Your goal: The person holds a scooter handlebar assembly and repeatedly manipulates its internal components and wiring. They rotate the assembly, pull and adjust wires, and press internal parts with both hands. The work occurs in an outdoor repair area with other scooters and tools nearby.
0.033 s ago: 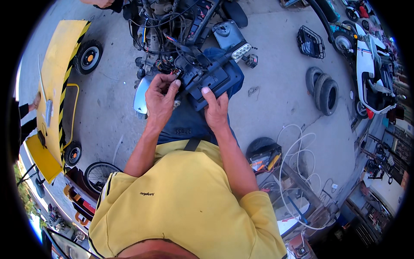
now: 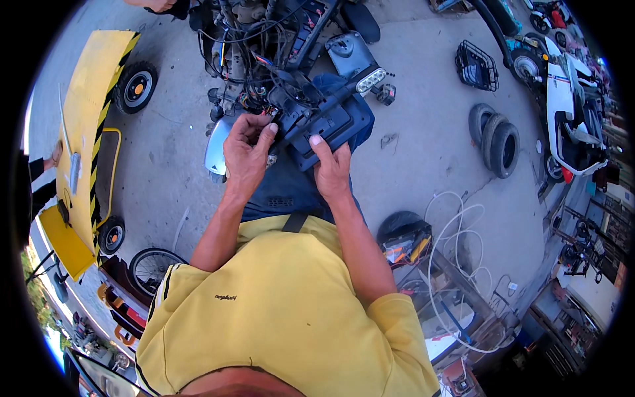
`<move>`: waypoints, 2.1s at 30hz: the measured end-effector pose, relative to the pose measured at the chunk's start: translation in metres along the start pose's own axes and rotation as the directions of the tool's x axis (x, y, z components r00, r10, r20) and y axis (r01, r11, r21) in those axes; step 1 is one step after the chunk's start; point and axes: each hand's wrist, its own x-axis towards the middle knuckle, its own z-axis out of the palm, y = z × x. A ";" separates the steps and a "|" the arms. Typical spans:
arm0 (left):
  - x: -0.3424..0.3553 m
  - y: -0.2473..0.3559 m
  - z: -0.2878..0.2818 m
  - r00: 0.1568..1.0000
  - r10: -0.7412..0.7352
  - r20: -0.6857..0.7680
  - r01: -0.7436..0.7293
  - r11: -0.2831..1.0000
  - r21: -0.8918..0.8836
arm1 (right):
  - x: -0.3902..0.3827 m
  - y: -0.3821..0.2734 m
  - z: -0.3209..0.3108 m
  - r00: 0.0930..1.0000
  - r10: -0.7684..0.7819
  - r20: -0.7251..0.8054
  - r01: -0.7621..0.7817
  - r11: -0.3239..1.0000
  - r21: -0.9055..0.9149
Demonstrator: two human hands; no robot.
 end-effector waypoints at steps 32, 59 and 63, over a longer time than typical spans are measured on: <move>0.002 -0.001 -0.001 0.999 0.033 -0.014 -0.034 0.996 -0.080 | 0.005 -0.009 -0.010 0.994 0.073 0.084 -0.085 0.987 0.139; 0.013 -0.006 -0.015 0.974 -0.216 0.060 0.222 0.890 -0.398 | 0.009 -0.021 -0.008 0.964 0.193 0.183 -0.229 0.953 0.197; 0.011 -0.008 -0.018 0.979 -0.191 0.066 0.202 0.895 -0.398 | 0.010 -0.017 -0.010 0.964 0.186 0.188 -0.225 0.951 0.212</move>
